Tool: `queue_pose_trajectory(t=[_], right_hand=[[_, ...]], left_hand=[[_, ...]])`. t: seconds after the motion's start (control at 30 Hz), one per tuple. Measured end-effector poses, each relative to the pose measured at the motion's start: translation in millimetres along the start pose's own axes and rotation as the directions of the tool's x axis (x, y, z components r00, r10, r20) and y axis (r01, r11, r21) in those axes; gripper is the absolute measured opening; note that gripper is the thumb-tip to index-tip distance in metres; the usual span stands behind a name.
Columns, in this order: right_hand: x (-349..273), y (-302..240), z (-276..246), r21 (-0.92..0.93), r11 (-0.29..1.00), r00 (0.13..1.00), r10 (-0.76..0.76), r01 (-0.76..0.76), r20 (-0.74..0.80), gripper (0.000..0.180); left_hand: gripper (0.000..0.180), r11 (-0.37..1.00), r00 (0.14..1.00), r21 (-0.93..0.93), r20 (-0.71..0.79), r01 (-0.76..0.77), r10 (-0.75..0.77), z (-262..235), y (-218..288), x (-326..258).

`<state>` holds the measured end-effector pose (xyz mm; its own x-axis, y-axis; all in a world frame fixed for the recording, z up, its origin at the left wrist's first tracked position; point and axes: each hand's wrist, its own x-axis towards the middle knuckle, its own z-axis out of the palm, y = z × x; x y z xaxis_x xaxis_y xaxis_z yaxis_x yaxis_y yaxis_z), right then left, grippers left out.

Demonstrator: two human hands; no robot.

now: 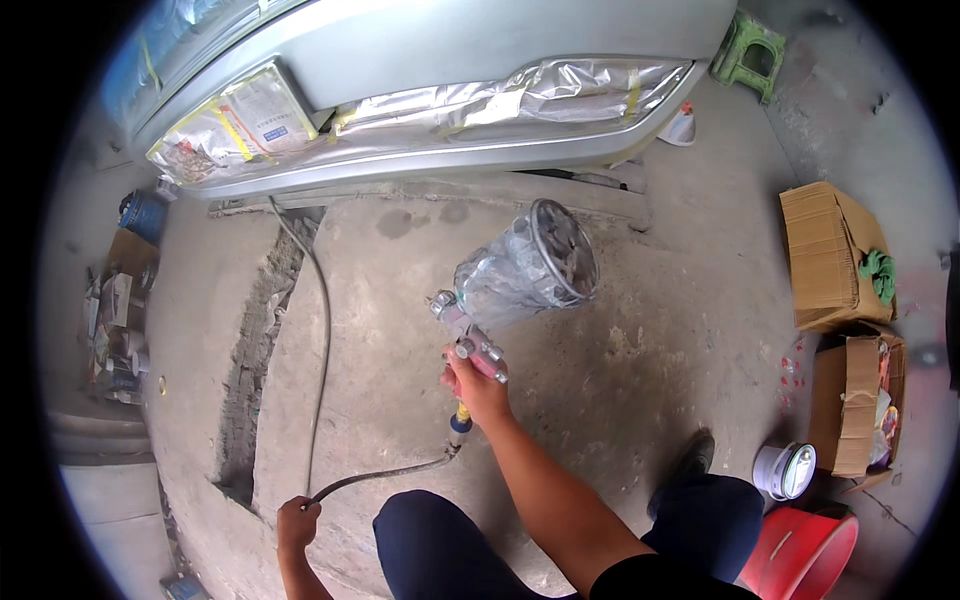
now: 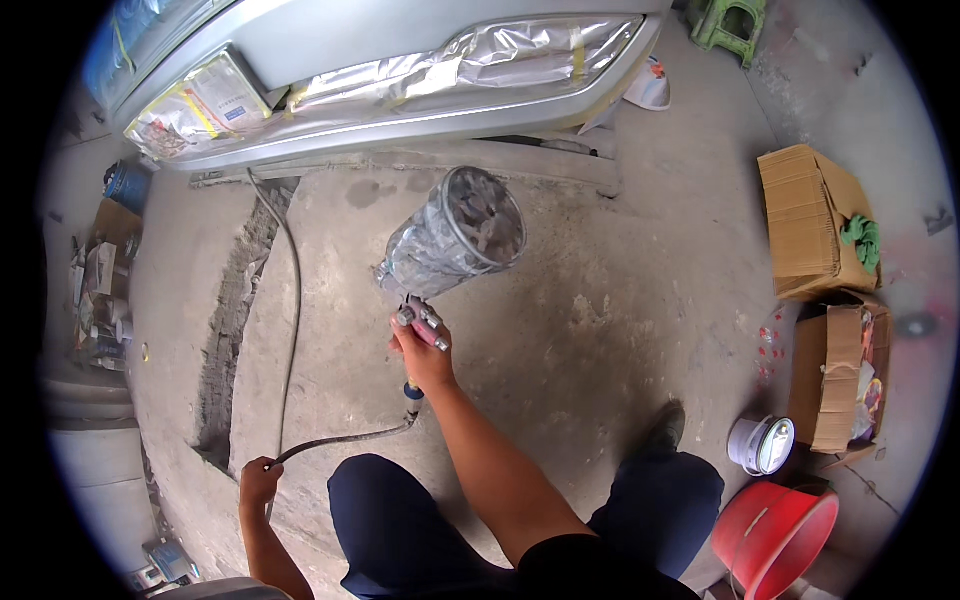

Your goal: The person uses a spray gun to apply paint to the rear bumper of a silver car. The car is partially masked with blue plastic and yellow tape to protect other areas. The person moves around the vehicle, spraying the bumper from various angles to ensure even coverage.

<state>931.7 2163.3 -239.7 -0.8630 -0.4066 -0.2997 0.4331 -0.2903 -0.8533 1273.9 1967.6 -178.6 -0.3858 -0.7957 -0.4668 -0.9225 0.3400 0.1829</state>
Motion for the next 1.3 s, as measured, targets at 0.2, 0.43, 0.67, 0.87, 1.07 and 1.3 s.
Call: queue_pose_trajectory(t=[0.2, 0.43, 0.67, 0.87, 1.07, 1.3], right_hand=[[-5.7, -1.1, -50.3, -0.007, 0.996, 0.925, -0.082, 0.085, -0.370, 0.026], [-26.4, -10.4, -56.8, 0.017, 0.986, 0.789, -0.124, 0.168, -0.602, 0.030], [24.4, 49.0, 20.5, 0.132, 0.990, 0.943, 0.001, 0.046, -0.332, 0.032], [28.1, 50.1, 104.9, 0.030, 0.999, 0.999, 0.030, -0.029, -0.029, 0.027], [42.1, 20.0, 45.2, 0.004, 0.998, 0.973, -0.062, 0.064, -0.224, 0.029], [0.2, -40.0, -108.5, -0.010, 0.988, 0.819, -0.136, 0.157, -0.558, 0.032]], left_hand=[[0.026, 0.987, 0.990, -0.083, -0.030, -0.137, 0.135, 11.2, 12.0, 16.7], [0.024, 0.985, 0.990, -0.111, -0.052, -0.134, 0.129, 17.1, 20.7, 28.6], [0.023, 0.985, 0.994, -0.174, -0.110, -0.004, -0.015, 11.4, -76.1, 28.9], [0.022, 0.991, 0.991, -0.127, -0.120, 0.052, -0.067, 17.4, -115.8, 11.2], [0.022, 0.984, 0.999, -0.177, -0.042, 0.007, -0.015, 24.2, -70.3, 11.2], [0.024, 0.978, 0.983, -0.120, 0.034, -0.174, 0.179, 52.3, 20.1, 22.7]])
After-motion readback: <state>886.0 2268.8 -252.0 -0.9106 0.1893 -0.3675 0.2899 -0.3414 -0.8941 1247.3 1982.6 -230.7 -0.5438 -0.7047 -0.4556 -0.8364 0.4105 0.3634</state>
